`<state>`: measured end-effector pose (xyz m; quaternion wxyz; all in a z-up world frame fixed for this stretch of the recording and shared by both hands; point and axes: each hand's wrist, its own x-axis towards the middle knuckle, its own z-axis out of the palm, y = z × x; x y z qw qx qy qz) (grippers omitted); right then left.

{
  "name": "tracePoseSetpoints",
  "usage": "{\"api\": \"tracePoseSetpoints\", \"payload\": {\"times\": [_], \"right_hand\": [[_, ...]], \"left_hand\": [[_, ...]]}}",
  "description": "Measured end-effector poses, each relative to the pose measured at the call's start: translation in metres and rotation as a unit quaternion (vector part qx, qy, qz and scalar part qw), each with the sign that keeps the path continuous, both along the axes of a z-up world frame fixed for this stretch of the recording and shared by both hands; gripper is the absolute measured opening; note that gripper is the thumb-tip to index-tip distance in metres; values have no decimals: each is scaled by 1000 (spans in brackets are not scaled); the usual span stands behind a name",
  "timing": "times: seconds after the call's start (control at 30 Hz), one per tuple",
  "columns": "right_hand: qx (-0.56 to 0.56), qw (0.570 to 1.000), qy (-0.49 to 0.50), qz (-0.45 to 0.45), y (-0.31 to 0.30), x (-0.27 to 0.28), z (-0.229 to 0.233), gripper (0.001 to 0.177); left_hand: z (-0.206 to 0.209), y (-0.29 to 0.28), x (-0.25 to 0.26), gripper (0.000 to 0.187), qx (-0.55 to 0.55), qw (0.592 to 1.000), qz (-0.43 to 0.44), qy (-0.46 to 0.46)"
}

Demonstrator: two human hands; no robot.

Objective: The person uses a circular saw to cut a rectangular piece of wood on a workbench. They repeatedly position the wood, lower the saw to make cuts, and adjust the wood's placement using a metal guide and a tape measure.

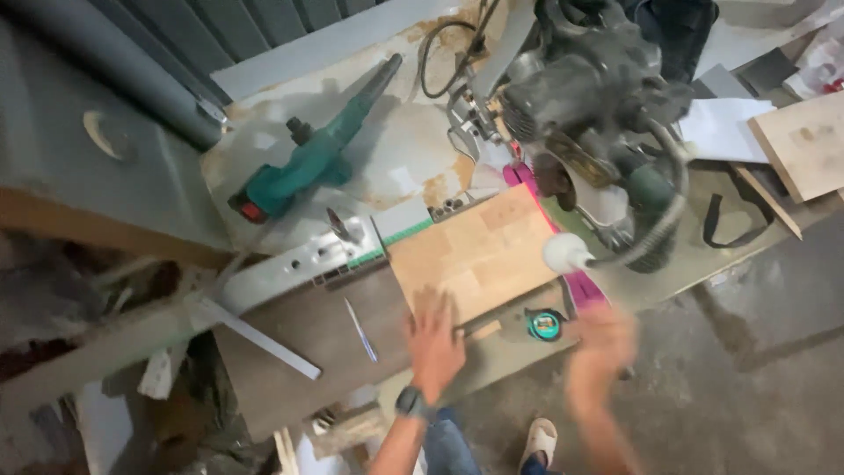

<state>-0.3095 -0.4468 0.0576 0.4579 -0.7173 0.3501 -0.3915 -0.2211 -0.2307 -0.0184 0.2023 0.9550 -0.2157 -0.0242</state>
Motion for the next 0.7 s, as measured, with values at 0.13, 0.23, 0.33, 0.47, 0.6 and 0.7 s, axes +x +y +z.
{"api": "tracePoseSetpoints", "payload": {"times": [0.13, 0.23, 0.33, 0.47, 0.6, 0.7], "right_hand": [[1, 996, -88, 22, -122, 24, 62, 43], [-177, 944, 14, 280, -146, 86, 140, 75], [-115, 899, 225, 359, -151, 131, 172, 100], [-119, 897, 175, 387, -180, 155, 119, 91], [-48, 911, 112, 393, -170, 122, 122, 89], [-69, 903, 76, 418, -159, 92, 143, 89]], "left_hand": [[-14, -57, 20, 121, 59, 997, -40, -25], [-19, -78, 30, 119, 125, 992, -20, 14], [4, -86, 28, 108, 158, 984, -10, 84], [0, -92, 22, 111, 158, 980, 42, 111], [3, -93, 24, 114, 127, 982, 55, 129], [10, -93, 26, 116, 136, 979, 59, 139]]}}
